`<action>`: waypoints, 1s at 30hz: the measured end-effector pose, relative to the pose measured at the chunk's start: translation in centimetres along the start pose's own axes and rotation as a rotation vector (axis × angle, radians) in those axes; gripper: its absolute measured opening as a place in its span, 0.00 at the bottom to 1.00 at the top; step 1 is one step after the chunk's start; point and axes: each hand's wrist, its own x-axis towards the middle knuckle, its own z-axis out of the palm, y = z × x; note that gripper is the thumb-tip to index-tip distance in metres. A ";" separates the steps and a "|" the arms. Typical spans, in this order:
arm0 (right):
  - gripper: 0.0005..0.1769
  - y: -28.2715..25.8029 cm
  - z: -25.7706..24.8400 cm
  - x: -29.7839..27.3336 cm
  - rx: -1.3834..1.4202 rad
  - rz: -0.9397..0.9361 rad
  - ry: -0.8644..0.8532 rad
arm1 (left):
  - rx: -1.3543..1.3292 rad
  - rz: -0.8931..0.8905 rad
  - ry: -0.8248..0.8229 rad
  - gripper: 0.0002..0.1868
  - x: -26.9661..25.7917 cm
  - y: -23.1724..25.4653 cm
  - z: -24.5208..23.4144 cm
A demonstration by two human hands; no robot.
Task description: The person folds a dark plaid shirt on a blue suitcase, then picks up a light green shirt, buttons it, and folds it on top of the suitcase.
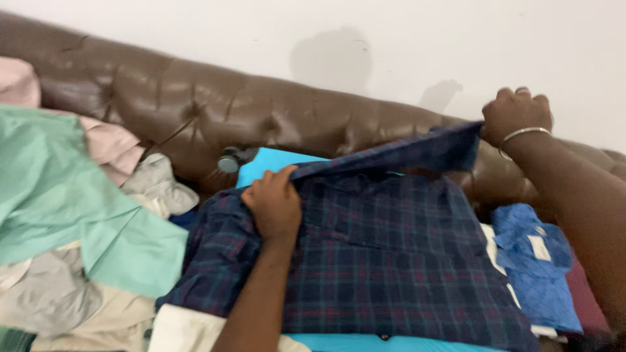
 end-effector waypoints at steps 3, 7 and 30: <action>0.18 3.1 3.2 0.6 0.105 0.132 0.032 | -0.013 -0.028 -0.002 0.17 0.1 -0.6 0.2; 0.14 7.8 9.4 1.6 0.425 0.228 0.202 | -0.202 -0.042 0.127 0.14 0.7 -1.7 0.4; 0.41 -7.8 11.0 -5.3 0.784 0.033 -0.238 | 0.346 0.103 -0.731 0.17 8.9 -2.4 -3.5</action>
